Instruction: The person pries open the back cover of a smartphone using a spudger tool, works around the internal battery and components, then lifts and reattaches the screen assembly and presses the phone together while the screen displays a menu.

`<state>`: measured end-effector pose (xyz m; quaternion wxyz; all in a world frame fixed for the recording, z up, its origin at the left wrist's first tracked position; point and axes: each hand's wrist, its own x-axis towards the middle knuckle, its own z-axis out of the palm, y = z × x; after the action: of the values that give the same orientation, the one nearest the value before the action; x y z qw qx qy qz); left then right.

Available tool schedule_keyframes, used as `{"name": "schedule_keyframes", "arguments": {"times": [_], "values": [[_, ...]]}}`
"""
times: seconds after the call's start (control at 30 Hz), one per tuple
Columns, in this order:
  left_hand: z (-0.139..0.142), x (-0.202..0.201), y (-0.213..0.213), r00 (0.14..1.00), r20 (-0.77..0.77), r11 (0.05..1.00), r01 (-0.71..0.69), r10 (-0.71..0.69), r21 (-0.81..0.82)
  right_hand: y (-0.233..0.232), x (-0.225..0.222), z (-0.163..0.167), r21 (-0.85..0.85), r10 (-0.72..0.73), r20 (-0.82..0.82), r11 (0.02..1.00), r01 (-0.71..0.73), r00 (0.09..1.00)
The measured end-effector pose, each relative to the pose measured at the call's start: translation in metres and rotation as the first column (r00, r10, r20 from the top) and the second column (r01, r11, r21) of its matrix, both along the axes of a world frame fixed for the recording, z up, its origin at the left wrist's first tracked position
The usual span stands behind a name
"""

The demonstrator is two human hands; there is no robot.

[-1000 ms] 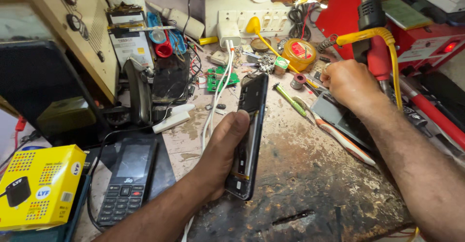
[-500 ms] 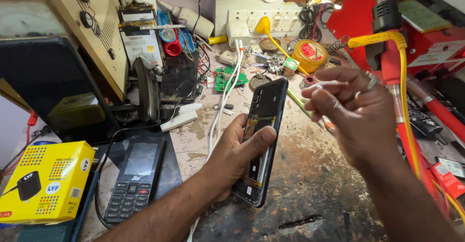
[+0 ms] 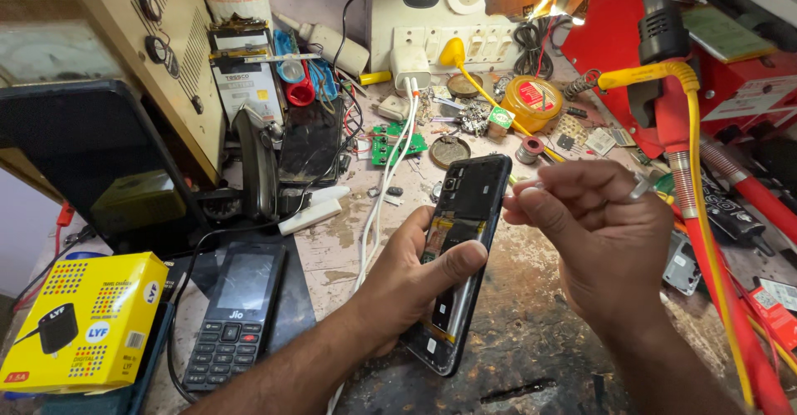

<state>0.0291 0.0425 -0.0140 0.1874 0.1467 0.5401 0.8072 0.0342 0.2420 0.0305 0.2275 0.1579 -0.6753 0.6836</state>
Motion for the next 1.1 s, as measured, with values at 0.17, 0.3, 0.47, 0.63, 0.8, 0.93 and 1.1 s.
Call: {"name": "schedule_keyframes", "arguments": {"times": [0.17, 0.3, 0.47, 0.63, 0.8, 0.93, 1.1], "values": [[0.000, 0.000, 0.000, 1.000, -0.024, 1.000, -0.008, 0.008, -0.020, 0.000, 0.002, -0.002, 0.031, -0.030, -0.043, 0.999, 0.031, 0.999], [0.003, 0.001, 0.002, 0.999, -0.034, 0.999, -0.022, 0.021, -0.027, 0.001, 0.005, -0.005, 0.109, -0.070, -0.084, 0.991, 0.079, 0.994], [0.008, 0.004, 0.006, 0.987, -0.106, 0.984, -0.133, 0.121, -0.117, -0.001, 0.010, -0.014, 0.218, -0.135, -0.195, 0.960, 0.178, 0.971], [0.012, 0.010, 0.008, 0.952, -0.209, 0.949, -0.263, 0.225, -0.174, -0.005, 0.010, -0.017, 0.225, -0.119, -0.241, 0.959, 0.174, 0.963], [0.015, 0.012, 0.006, 0.948, -0.197, 0.948, -0.280, 0.249, -0.149, -0.005, 0.009, -0.015, 0.180, -0.105, -0.153, 0.975, 0.132, 0.983], [0.017, 0.015, 0.006, 0.956, -0.168, 0.955, -0.263, 0.240, -0.134, -0.006, 0.011, -0.018, 0.230, -0.145, -0.203, 0.954, 0.191, 0.968], [0.018, 0.019, 0.010, 0.923, -0.262, 0.922, -0.337, 0.283, -0.191, -0.005, 0.011, -0.024, 0.223, -0.130, -0.225, 0.958, 0.181, 0.966]]}}
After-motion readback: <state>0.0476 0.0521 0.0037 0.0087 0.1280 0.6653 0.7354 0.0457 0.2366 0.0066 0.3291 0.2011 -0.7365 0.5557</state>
